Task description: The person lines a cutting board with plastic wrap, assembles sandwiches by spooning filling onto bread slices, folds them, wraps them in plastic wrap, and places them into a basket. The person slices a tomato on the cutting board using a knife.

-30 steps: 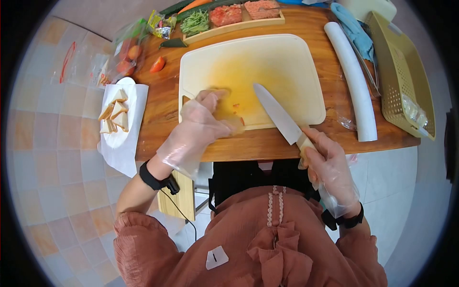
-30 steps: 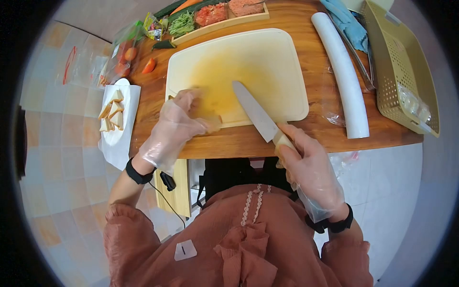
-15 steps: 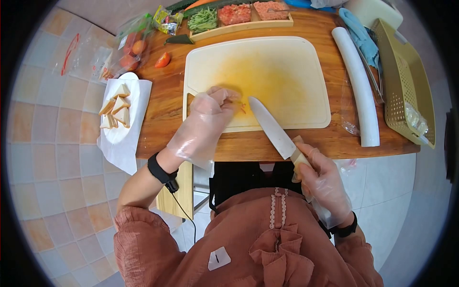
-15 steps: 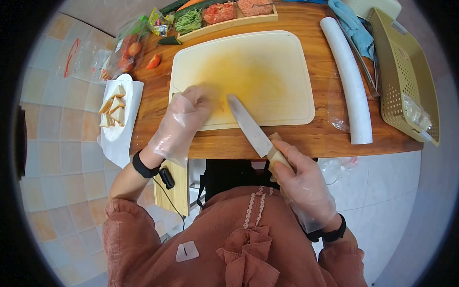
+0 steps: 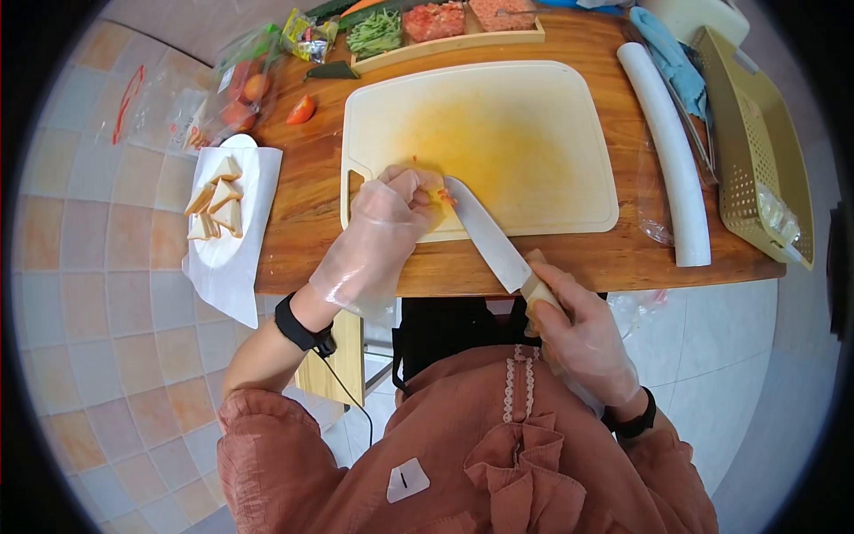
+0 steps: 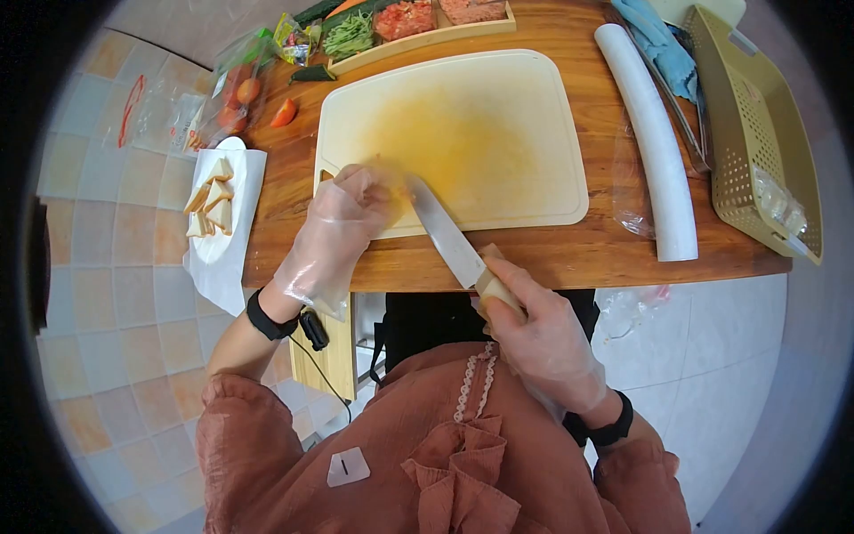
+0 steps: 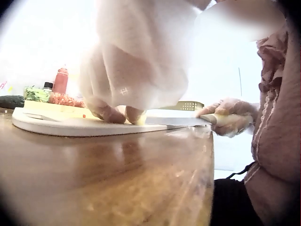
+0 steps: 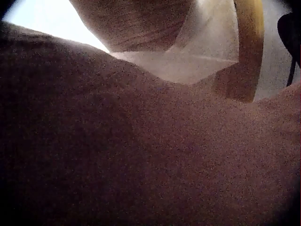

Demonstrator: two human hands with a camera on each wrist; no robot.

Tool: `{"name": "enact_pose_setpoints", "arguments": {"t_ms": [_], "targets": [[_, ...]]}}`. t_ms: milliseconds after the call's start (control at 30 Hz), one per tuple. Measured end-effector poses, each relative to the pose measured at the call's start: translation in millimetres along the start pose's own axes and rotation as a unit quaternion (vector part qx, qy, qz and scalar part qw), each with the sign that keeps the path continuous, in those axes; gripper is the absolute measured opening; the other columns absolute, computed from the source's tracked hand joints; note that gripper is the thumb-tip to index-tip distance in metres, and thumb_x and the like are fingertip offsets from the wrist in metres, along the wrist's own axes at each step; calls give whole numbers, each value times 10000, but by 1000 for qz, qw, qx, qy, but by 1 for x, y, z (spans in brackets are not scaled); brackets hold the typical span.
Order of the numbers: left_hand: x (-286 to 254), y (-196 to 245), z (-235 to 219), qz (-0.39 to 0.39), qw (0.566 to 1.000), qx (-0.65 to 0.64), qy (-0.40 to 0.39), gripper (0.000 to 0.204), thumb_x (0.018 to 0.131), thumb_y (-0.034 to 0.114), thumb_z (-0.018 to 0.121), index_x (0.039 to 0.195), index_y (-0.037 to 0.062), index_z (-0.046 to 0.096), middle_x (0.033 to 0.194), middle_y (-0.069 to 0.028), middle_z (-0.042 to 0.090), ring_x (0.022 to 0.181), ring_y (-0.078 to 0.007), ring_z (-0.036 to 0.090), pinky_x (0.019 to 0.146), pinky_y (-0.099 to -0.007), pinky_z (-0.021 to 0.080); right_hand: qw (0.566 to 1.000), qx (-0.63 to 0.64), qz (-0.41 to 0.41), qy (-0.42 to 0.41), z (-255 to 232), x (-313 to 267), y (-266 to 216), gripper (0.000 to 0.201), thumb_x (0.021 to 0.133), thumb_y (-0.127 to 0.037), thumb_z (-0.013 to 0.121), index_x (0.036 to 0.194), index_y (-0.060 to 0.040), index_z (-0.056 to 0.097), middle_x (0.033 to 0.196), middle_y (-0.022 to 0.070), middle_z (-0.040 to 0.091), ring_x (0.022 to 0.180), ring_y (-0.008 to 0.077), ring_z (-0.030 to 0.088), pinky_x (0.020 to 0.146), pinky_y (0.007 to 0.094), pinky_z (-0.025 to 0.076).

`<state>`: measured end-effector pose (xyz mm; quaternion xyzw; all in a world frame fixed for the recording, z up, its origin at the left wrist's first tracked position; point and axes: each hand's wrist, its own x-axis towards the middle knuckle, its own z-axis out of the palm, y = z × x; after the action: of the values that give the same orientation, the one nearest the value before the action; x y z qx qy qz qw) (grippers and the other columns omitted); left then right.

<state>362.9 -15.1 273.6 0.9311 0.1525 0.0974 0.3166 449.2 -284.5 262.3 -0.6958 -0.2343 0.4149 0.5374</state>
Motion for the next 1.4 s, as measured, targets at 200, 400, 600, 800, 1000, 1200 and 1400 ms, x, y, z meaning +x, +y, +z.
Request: {"name": "enact_pose_setpoints", "arguments": {"t_ms": [200, 400, 600, 800, 1000, 1200, 1400], "targets": [[4, 0, 1, -27, 996, 10, 81, 328, 822, -48, 631, 1139, 25, 675, 1025, -148, 658, 880, -260, 662, 800, -339, 530, 1000, -4, 3, 15, 2, 1, -2, 483, 995, -131, 569, 1466, -42, 508, 1068, 161, 732, 832, 179, 724, 780, 312, 564], [23, -31, -7, 31, 989, 102, 107, 310, 810, -86, 577, 1087, 5, 681, 1121, -188, 679, 901, -308, 680, 796, -356, 536, 998, 7, 59, 11, 3, 2, -8, 482, 995, -144, 578, 1461, -43, 514, 1017, 153, 742, 830, 188, 728, 776, 319, 566], [12, 2, -8, -32, 996, 79, -29, 228, 818, -72, 601, 1010, -10, 709, 1076, -188, 699, 984, -348, 681, 867, -379, 547, 999, 1, 43, 13, 3, 2, -5, 482, 994, -141, 580, 1463, -49, 515, 1010, 155, 737, 818, 175, 724, 764, 312, 564], [-1, 8, -1, -9, 1000, -24, 0, 254, 830, -72, 605, 1056, 10, 687, 944, -139, 643, 819, -230, 667, 745, -326, 523, 999, -23, 28, 13, 7, 1, -9, 500, 994, -144, 589, 1480, -68, 505, 999, 155, 722, 798, 171, 713, 764, 306, 560], [0, 1, 5, -48, 996, -68, 15, 216, 847, -28, 660, 1061, -1, 681, 961, -127, 642, 829, -185, 652, 757, -306, 523, 1000, -4, 30, -6, 7, 1, -11, 503, 995, -138, 585, 1481, -45, 497, 1050, 173, 707, 808, 174, 713, 782, 308, 559], [4, 10, 2, -48, 998, -44, 16, 176, 869, 30, 671, 1038, -20, 678, 900, -114, 665, 779, -184, 658, 737, -304, 531, 999, -7, 28, -25, 8, 2, -14, 509, 996, -132, 571, 1485, -24, 481, 1077, 165, 705, 822, 193, 712, 795, 303, 553], [30, 3, -5, 22, 997, -30, 61, 180, 870, 56, 673, 1037, -9, 686, 873, -149, 699, 797, -209, 691, 732, -324, 541, 998, -56, -31, 18, 1, 11, -31, 498, 988, -135, 568, 1467, -17, 504, 1049, 178, 701, 799, 202, 714, 791, 308, 557]]}}
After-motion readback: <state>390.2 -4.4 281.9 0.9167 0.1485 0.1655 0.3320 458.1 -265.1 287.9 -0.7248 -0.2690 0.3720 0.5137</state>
